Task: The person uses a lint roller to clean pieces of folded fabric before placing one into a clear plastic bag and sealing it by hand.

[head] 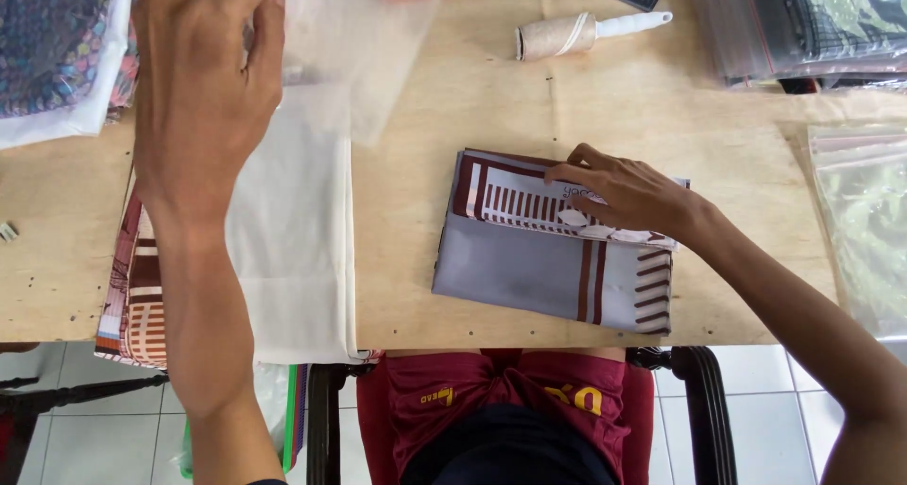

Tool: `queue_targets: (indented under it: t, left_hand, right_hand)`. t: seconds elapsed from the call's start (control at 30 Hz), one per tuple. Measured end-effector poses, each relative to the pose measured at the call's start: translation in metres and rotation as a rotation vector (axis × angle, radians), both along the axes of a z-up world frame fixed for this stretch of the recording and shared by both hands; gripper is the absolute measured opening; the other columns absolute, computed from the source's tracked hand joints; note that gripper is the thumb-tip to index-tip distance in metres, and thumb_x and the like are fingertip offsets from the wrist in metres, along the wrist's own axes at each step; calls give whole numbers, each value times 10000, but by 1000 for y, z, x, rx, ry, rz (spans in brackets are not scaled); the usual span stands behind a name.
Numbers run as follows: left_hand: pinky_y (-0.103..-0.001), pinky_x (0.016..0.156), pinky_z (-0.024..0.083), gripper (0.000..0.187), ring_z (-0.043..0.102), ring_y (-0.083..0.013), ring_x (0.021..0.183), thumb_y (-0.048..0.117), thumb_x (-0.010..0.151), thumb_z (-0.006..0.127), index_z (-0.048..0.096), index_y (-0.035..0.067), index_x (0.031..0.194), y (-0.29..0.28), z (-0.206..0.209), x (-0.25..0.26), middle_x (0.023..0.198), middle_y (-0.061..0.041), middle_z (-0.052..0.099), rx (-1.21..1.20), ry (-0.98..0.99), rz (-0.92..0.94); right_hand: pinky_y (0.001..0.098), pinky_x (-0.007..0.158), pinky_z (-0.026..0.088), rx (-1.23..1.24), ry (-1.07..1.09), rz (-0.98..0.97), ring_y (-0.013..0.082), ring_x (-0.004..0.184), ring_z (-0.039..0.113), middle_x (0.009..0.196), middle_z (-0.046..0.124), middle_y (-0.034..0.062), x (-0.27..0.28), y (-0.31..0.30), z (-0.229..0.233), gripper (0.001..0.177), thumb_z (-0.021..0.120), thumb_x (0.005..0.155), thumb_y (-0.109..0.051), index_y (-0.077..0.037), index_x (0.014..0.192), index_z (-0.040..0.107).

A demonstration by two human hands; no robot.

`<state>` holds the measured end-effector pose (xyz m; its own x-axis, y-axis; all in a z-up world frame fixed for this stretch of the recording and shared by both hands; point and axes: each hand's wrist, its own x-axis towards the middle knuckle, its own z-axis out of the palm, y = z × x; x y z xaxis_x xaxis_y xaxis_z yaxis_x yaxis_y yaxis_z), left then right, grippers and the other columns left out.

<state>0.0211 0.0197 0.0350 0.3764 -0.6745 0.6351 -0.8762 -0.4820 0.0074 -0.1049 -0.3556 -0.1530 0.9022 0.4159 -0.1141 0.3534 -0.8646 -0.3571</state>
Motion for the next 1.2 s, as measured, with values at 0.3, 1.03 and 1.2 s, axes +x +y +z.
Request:
queue_targets:
  t: [0.3, 1.03, 1.2]
  left_hand:
    - [-223, 655, 642, 528, 531, -171, 1126, -142, 753, 751, 639, -21, 1255, -67, -98, -58, 1393, -41, 485, 470, -196, 182]
    - [-265, 642, 614, 208, 756, -179, 840, 78, 839, 728, 759, 132, 1037, -72, -189, -10, 851, -67, 792, -160, 994, -44]
    - [-230, 650, 620, 171, 736, -113, 794, 87, 784, 739, 752, 113, 952, -74, -190, -9, 813, -47, 788, -212, 1098, -45]
  right_hand:
    - [390, 836, 627, -227, -395, 114, 205, 934, 610, 1121, 512, 67, -20, 9, -19, 307, 673, 936, -27, -222, 1167, 724]
    - [341, 741, 506, -340, -446, 6, 242, 1051, 581, 1151, 552, 49, -41, 59, -10, 263, 558, 967, -332, -177, 1131, 695]
    - [411, 960, 497, -313, -296, 25, 269, 1246, 558, 1249, 588, 74, -38, 57, -4, 525, 572, 940, -608, -173, 1216, 672]
